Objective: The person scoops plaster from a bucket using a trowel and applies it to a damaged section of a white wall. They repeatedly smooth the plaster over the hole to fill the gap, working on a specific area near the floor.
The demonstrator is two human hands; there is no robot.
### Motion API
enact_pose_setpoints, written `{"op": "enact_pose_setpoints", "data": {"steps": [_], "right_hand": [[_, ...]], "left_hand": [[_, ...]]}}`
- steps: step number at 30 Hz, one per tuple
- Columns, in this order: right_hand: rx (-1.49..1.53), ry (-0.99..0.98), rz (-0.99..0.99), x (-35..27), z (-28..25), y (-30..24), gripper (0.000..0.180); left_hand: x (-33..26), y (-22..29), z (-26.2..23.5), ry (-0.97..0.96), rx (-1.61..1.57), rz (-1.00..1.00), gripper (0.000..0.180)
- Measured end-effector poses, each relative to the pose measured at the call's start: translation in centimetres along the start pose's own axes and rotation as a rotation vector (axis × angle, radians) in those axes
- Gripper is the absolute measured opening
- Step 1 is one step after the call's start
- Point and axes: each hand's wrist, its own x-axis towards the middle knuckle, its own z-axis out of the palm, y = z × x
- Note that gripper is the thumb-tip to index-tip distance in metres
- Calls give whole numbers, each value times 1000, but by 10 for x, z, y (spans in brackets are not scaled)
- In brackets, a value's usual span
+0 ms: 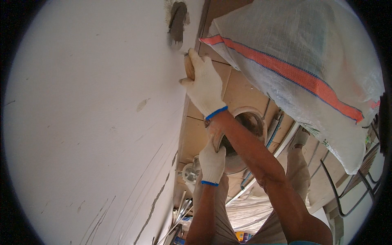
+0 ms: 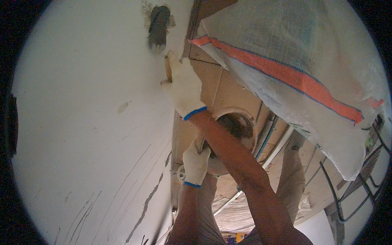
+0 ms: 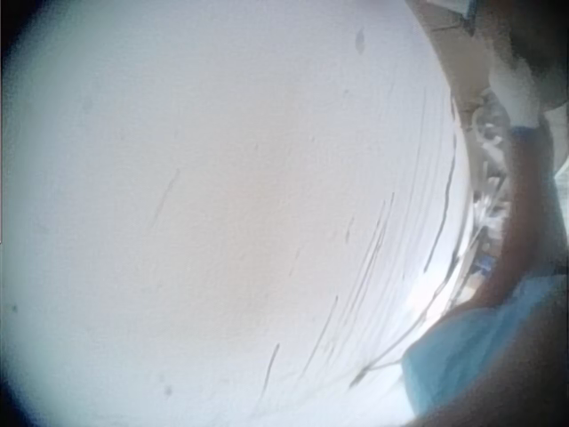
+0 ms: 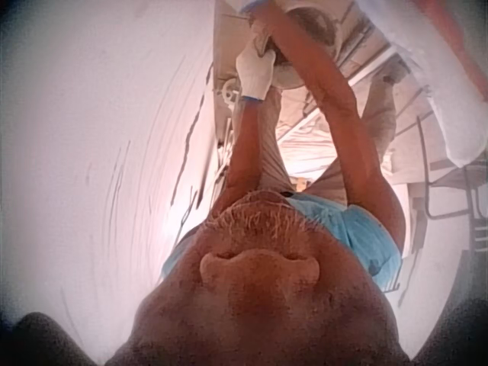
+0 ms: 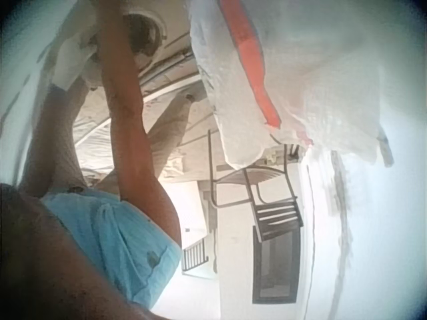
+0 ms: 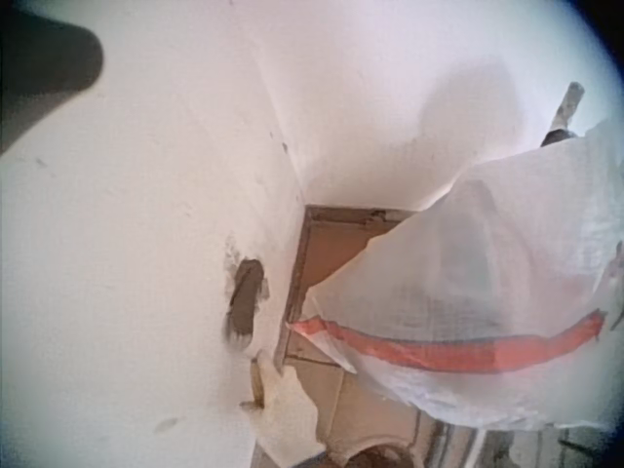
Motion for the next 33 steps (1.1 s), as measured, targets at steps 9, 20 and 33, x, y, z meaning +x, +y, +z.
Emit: {"op": "enact_pose_setpoints", "data": {"steps": [9, 20, 33], "right_hand": [[-98, -55, 34, -34, -12, 9, 83], [-110, 25, 33, 5, 9, 1, 81], [-106, -48, 73, 0, 11, 6, 79]], "left_hand": [[0, 7, -4, -7, 51, 8, 53], [0, -3, 1, -19, -4, -3, 59], [3, -5, -3, -57, 59, -9, 63]]}}
